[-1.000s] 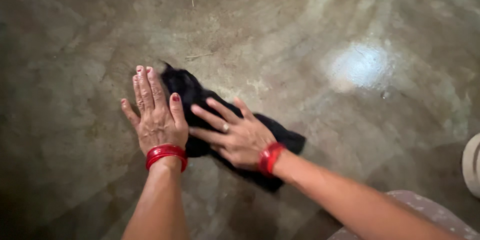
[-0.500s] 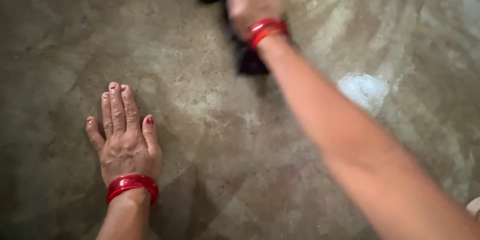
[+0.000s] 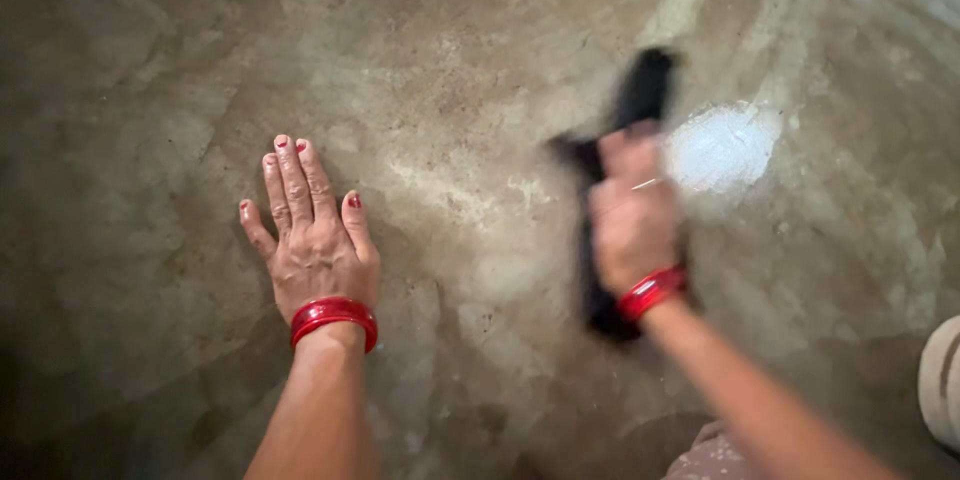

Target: The person wrings out a black cloth in a metal bucket of water and then uses it to wipe the concrete floor. They repeatedly dip the cloth into the bucket, wring it out, and scrub the floor surface in a repetitive cycle.

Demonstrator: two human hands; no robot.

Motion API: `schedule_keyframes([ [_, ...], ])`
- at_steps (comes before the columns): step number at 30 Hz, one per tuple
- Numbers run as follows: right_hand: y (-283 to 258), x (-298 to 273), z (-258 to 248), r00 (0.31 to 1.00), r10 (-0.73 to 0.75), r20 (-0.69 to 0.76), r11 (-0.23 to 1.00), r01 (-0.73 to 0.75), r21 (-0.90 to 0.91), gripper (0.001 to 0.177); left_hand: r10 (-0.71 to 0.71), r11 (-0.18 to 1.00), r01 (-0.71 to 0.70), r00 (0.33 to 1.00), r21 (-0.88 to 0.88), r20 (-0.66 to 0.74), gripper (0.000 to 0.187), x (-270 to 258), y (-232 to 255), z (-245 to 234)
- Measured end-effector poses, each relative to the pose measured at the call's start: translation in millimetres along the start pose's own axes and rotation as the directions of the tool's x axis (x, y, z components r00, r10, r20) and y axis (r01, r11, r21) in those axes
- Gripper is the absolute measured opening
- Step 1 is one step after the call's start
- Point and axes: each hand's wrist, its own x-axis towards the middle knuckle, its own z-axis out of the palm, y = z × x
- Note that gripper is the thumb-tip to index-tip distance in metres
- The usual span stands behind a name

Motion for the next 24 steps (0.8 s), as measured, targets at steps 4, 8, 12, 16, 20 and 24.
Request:
schedule_keyframes([
  [4,-134.8,12.7,17.8,0.930,-0.264,0.254,0.958,0.224,0.179,0.072,0.004,0.999,-0.004,1.000,-0.046,-0.008,0.066,1.4,-1.5,-4.8],
  [8,-167.4,77.9,53.7,0.859,-0.432,0.276,0.900,0.390,0.194,0.066,-0.020,0.996,0.019,1.000,-0.084,-0.012,0.067,-1.3,-1.5,-3.4],
  [12,-132.5,165.3,100.7,0.874,-0.419,0.247,0.903,0.429,0.014,0.065,-0.039,0.996,0.038,0.999,-0.076,-0.006,0.067,2.7,0.0,-1.6],
  [16,-32.6,248.2,146.9,0.929,-0.366,0.058,0.930,0.368,-0.028,0.053,-0.044,0.999,0.044,0.999,-0.023,0.002,0.068,2.6,2.6,0.1],
  [20,125.5,280.4,150.1,0.951,-0.219,-0.216,0.975,0.209,-0.071,0.020,-0.045,0.999,0.045,0.999,-0.023,0.025,0.068,0.7,0.0,0.4],
  [24,245.1,204.4,71.4,0.993,0.037,-0.115,0.976,-0.060,-0.208,0.050,-0.035,0.999,0.035,0.999,-0.003,0.025,0.068,0.5,-2.2,1.6],
])
